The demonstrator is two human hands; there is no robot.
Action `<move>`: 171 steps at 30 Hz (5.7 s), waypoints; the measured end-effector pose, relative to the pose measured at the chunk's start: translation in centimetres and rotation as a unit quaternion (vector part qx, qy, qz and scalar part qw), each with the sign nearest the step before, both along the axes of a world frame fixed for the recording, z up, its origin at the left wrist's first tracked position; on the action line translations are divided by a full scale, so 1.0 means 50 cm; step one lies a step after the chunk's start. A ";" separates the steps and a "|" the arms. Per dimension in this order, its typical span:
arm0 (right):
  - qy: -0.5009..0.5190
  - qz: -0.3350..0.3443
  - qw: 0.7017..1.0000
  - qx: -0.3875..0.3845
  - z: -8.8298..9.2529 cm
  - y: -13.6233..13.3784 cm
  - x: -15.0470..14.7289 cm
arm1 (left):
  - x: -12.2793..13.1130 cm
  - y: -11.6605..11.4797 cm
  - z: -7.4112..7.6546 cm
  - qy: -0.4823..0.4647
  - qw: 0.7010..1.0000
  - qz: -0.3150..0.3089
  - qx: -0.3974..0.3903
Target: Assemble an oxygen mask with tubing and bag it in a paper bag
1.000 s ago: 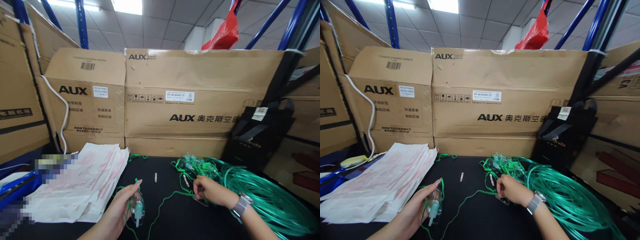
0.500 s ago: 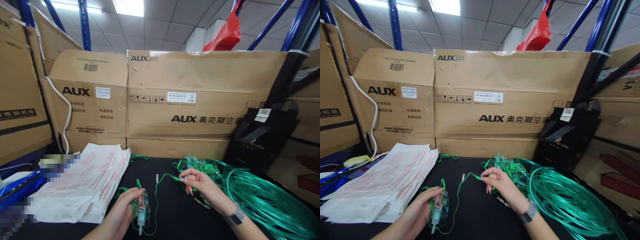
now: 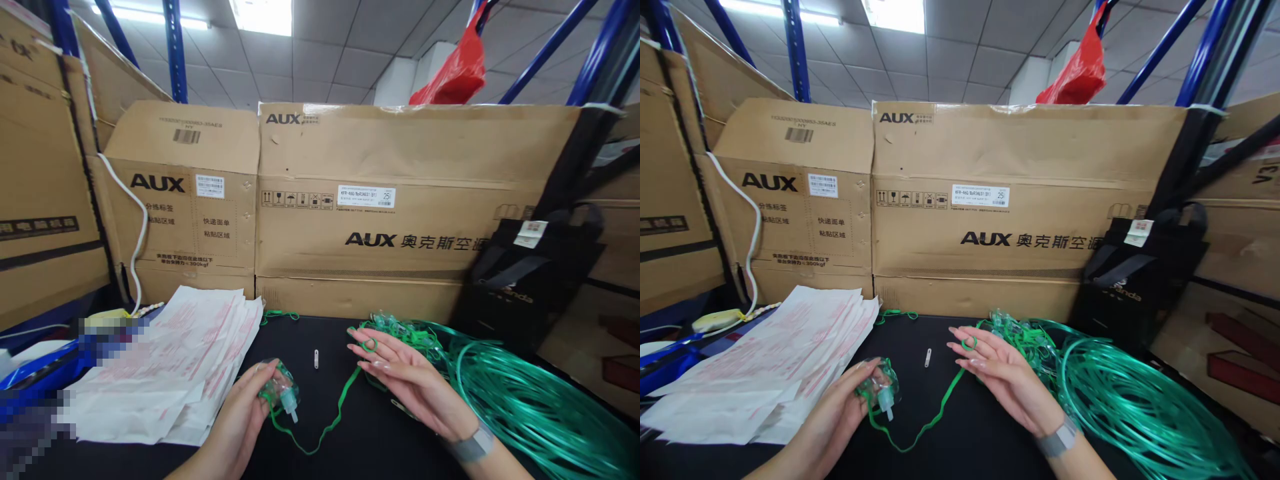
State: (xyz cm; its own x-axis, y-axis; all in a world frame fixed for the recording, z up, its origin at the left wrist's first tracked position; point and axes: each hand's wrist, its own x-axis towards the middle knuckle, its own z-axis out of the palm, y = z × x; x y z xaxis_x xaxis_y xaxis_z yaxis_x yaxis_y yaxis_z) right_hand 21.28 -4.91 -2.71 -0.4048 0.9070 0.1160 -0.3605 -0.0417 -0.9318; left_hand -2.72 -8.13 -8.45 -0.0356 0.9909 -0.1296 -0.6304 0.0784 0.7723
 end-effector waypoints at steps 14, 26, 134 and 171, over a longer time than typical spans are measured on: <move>-0.292 -0.073 0.947 0.112 -0.045 0.011 -0.028 | 0.016 -0.014 0.007 0.030 0.997 -0.068 0.006; -0.105 0.142 0.959 -0.222 -0.051 0.002 -0.019 | 0.017 -0.013 0.001 0.088 0.992 -0.085 0.018; -0.186 -0.041 0.982 -0.015 -0.088 -0.015 -0.079 | 0.015 -0.009 -0.027 0.163 0.963 -0.173 0.125; -0.381 -0.085 0.853 0.347 -0.100 -0.057 -0.069 | 0.014 -0.021 -0.010 0.346 0.919 -0.113 0.153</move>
